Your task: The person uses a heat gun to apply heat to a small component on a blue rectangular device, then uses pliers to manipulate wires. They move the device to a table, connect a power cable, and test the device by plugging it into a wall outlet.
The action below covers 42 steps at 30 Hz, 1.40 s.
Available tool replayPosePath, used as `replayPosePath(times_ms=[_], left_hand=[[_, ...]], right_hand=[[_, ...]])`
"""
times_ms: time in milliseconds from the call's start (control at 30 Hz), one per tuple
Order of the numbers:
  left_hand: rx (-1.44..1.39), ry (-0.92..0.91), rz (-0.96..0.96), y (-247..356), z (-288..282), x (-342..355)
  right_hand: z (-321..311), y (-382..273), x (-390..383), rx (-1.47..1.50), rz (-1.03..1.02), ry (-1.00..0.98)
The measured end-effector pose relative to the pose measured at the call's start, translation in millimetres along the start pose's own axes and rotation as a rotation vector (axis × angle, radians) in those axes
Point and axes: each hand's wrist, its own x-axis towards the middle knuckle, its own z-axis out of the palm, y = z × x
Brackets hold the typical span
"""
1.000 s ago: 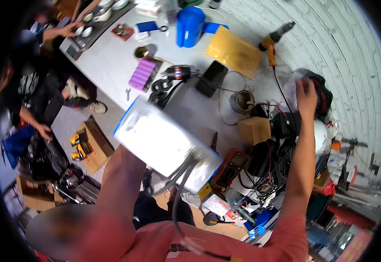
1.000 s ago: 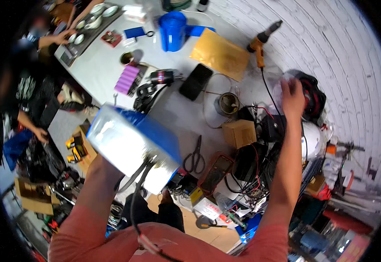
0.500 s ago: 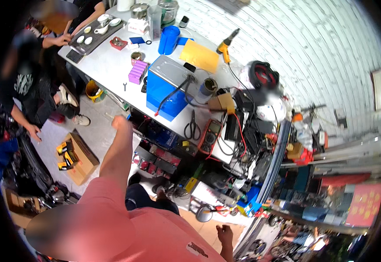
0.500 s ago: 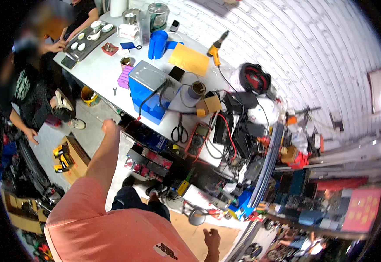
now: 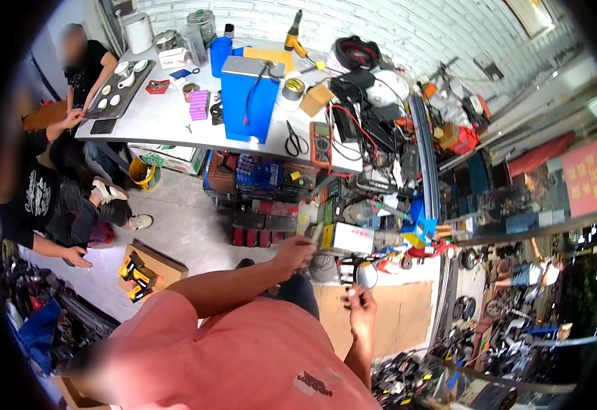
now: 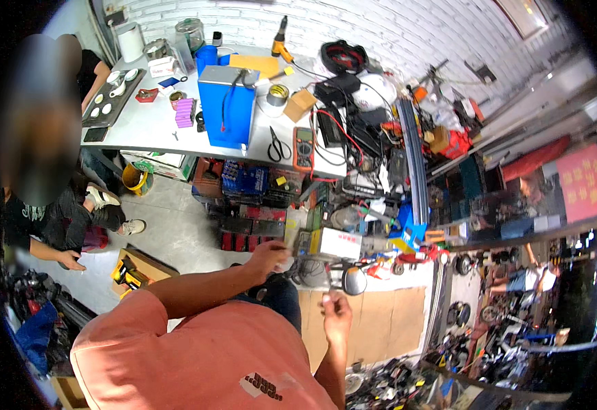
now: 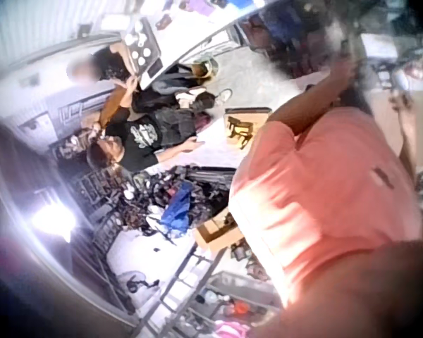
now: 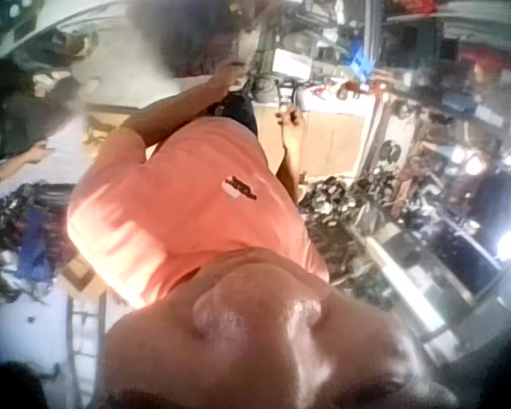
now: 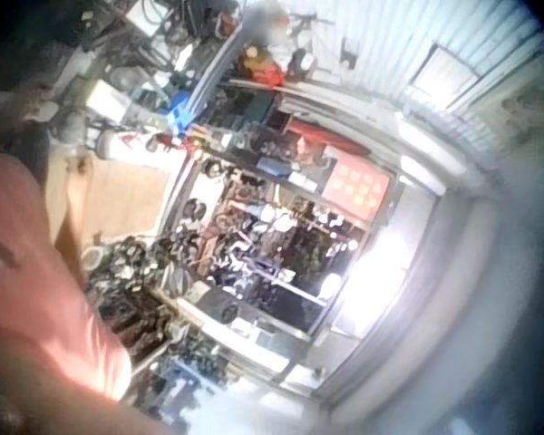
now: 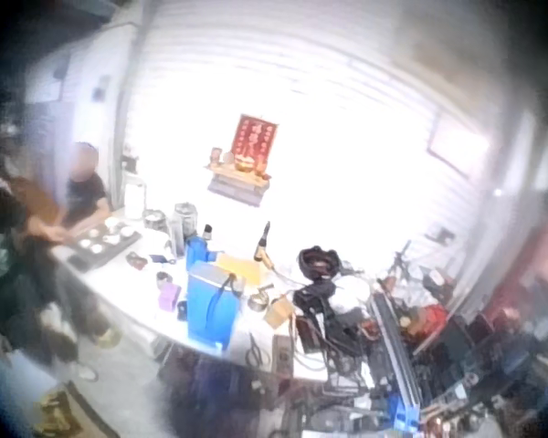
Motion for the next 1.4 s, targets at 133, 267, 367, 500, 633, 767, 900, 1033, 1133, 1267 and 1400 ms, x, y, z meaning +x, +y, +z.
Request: replayPosePath(times_ms=[133, 267, 367, 500, 633, 767, 900, 1033, 1133, 1267, 1400], left_hand=[[0.132, -0.396, 0.056, 6.7, 49.2, -57.3], [0.23, -0.536, 0.106, -29.1, 87.2, -116.8], [0.312, -0.571, 0.059, -69.2, 114.4, -148.8], [0.335, -0.511, 0.025, -106.0, 135.2, -177.8], [0.333, -0.697, -0.008, -113.1, 177.1, -196.9], [0.346, -0.826, -0.07, -130.6, 222.5, -199.8], [0.389, -0.929, -0.141, -143.4, 268.1, -196.7], [0.635, -1.11, -0.16, -181.2, 319.7, -171.2], [0.777, -1.095, -0.223, -205.9, 364.9, -183.1], [0.936, -1.177, -0.275, -266.9, 407.6, -151.1], [1.168, -1.161, -0.355, -339.2, 467.6, -121.0]], right_hand=[[-0.8, -45.8, -27.3, 0.317, -0.096, -0.005], [-12.5, -44.2, -57.9, 0.433, -0.222, -0.011], [-40.1, -19.3, -85.3, 0.373, -0.128, 0.084], [-72.7, 22.6, -114.8, 0.579, -0.052, 0.017], [-118.5, 11.0, -153.5, 0.655, -0.107, 0.078], [-164.8, 17.4, -171.2, 0.681, -0.189, 0.192], [-202.8, 22.1, -183.5, 0.733, -0.205, 0.315], [-243.2, 48.7, -199.1, 0.643, -0.154, 0.643], [-275.9, 86.3, -233.7, 0.524, -0.086, 0.934], [-313.7, 184.8, -292.5, 0.633, -0.053, 1.291], [-340.9, 262.2, -359.0, 0.928, 0.065, 1.518]])
